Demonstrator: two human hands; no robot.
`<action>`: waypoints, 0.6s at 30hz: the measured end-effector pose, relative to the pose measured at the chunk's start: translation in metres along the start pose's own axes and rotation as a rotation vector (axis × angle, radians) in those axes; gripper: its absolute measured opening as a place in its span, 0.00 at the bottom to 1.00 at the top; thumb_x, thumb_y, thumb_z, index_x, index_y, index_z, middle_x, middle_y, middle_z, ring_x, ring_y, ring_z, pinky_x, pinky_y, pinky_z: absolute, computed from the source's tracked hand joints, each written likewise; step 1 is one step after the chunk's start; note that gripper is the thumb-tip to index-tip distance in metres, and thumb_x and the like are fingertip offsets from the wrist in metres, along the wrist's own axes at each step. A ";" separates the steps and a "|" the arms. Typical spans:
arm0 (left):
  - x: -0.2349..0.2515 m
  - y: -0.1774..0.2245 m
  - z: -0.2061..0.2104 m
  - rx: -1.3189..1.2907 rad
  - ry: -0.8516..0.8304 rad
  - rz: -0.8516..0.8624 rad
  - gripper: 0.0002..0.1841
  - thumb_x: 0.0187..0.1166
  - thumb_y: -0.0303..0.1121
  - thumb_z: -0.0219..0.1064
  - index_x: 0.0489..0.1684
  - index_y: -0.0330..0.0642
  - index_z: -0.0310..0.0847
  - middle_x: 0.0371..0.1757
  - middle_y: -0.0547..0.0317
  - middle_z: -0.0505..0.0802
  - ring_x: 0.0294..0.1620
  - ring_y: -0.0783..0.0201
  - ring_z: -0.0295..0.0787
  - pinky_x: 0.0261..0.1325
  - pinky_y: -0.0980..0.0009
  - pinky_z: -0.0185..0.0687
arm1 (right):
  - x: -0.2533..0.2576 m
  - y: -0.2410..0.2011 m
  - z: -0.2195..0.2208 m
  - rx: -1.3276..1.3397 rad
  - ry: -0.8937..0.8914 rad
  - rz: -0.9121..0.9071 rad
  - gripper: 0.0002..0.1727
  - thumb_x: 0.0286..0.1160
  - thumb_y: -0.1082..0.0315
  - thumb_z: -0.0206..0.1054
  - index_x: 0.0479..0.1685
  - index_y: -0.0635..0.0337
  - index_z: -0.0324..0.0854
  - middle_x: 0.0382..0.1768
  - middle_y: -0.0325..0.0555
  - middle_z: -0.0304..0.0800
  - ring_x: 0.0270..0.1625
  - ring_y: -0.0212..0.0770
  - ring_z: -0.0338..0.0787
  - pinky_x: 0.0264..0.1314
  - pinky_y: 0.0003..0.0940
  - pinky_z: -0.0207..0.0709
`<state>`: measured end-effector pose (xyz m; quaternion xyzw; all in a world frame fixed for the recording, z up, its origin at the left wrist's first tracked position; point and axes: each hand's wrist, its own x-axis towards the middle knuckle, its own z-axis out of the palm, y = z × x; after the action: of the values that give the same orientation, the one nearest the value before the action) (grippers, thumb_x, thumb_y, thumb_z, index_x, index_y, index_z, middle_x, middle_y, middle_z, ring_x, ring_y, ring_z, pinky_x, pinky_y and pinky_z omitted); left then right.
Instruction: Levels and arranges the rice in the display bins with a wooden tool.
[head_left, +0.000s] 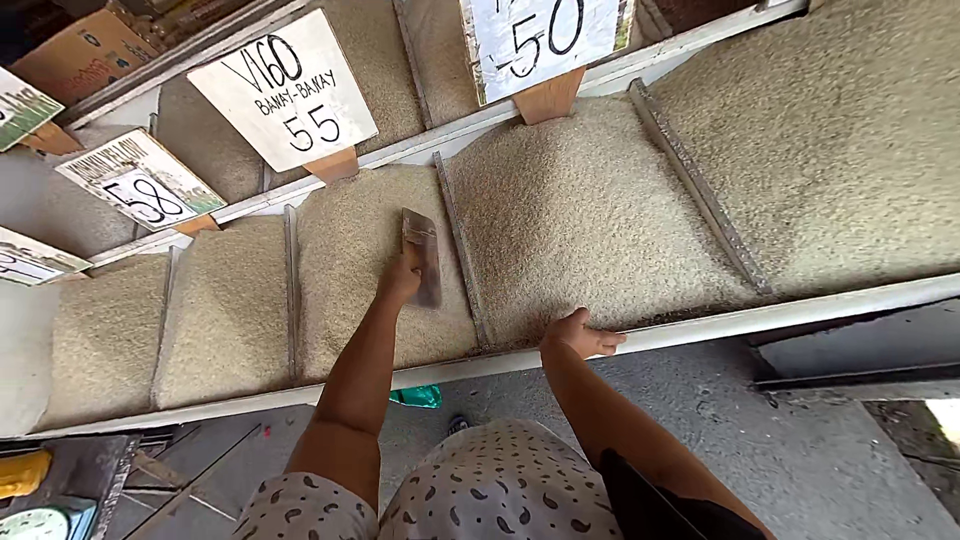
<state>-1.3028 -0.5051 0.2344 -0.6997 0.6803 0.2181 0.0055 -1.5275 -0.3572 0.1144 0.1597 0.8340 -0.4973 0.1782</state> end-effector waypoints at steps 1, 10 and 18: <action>0.006 -0.015 -0.016 0.000 0.035 -0.015 0.25 0.85 0.42 0.67 0.72 0.31 0.77 0.62 0.31 0.90 0.67 0.36 0.87 0.71 0.34 0.79 | 0.000 0.000 0.000 -0.004 0.000 -0.002 0.48 0.83 0.50 0.60 0.94 0.68 0.38 0.92 0.66 0.46 0.92 0.51 0.60 0.86 0.36 0.65; -0.037 -0.091 -0.145 -0.094 0.321 0.015 0.20 0.89 0.40 0.64 0.66 0.30 0.77 0.58 0.28 0.89 0.62 0.34 0.88 0.67 0.31 0.77 | 0.001 0.006 0.005 0.018 0.004 -0.049 0.47 0.85 0.51 0.59 0.94 0.69 0.37 0.92 0.68 0.45 0.93 0.52 0.57 0.88 0.34 0.61; -0.127 -0.208 -0.108 0.131 0.080 0.491 0.10 0.86 0.25 0.64 0.54 0.33 0.89 0.48 0.38 0.95 0.52 0.40 0.94 0.62 0.36 0.83 | 0.003 0.014 0.008 0.013 0.024 -0.087 0.49 0.86 0.49 0.57 0.94 0.68 0.33 0.89 0.69 0.52 0.90 0.51 0.64 0.85 0.34 0.66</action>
<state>-1.0694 -0.4022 0.3119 -0.5197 0.8422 0.1407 -0.0292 -1.5230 -0.3578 0.0985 0.1304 0.8388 -0.5082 0.1453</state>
